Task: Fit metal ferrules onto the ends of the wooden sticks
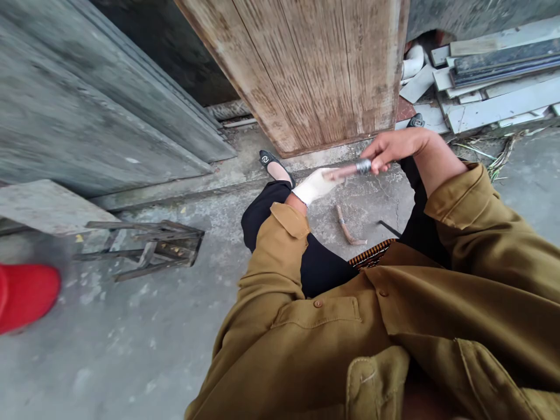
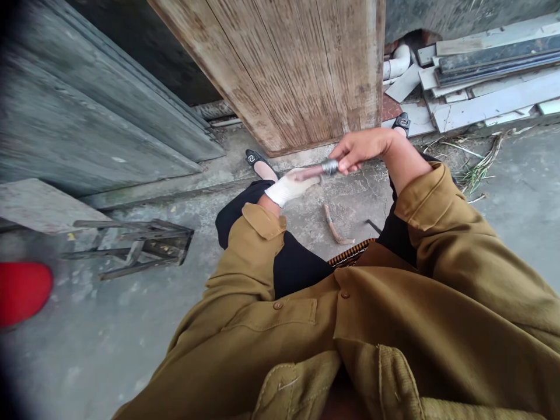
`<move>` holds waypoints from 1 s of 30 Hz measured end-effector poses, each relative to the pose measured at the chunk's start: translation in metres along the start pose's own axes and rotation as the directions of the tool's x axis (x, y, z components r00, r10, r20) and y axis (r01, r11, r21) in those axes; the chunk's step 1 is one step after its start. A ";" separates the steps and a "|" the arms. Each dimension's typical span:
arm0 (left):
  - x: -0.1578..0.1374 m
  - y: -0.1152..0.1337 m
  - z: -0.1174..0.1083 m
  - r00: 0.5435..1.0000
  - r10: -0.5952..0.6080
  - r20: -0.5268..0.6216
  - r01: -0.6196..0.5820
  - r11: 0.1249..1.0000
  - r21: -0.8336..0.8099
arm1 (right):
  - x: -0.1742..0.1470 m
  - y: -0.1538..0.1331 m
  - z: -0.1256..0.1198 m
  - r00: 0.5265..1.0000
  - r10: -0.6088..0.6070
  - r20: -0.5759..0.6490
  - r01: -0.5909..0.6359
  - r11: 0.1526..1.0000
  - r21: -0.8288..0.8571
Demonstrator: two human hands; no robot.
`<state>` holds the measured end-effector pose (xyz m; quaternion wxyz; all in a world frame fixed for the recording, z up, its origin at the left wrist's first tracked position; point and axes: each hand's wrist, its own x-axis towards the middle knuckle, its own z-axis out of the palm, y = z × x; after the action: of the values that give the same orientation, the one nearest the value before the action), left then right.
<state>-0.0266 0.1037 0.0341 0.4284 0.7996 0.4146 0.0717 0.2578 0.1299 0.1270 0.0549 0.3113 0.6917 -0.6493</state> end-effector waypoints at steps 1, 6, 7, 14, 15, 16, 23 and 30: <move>0.001 0.002 0.003 1.000 0.009 0.012 -0.010 1.000 0.023 | -0.006 0.002 -0.004 0.986 -0.006 -0.168 0.006 1.000 -0.002; 0.003 0.015 0.019 0.992 0.052 0.111 -0.060 0.996 0.073 | 0.004 0.009 -0.002 0.734 0.104 -0.671 -0.169 0.985 -0.032; 0.003 0.017 0.021 0.988 0.065 0.143 -0.074 0.996 0.058 | 0.011 0.008 0.001 0.711 0.115 -0.693 -0.198 0.979 -0.040; 0.001 0.015 0.026 0.973 0.104 0.208 -0.129 0.986 0.109 | 0.051 0.006 0.020 0.722 0.206 -0.660 -0.615 0.628 -0.477; 0.001 0.013 0.025 0.977 0.097 0.189 -0.126 0.981 0.145 | 0.054 0.008 0.023 0.748 0.236 -0.620 -0.624 0.567 -0.537; 0.000 0.010 0.024 0.982 0.091 0.169 -0.121 0.977 0.177 | 0.057 0.010 0.027 0.781 0.282 -0.557 -0.611 0.526 -0.591; -0.004 -0.004 0.013 0.997 0.075 0.035 -0.082 0.953 0.291 | 0.036 -0.007 0.037 0.884 0.444 0.148 -0.393 0.875 -0.282; -0.018 0.015 0.007 0.998 0.044 -0.033 -0.034 0.964 0.263 | 0.004 -0.015 0.017 0.832 0.014 -0.555 0.163 0.949 0.268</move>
<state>-0.0262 0.0824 0.0452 0.3095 0.8557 0.4128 0.0400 0.2418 0.1161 0.1358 -0.2206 0.4619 0.5814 -0.6324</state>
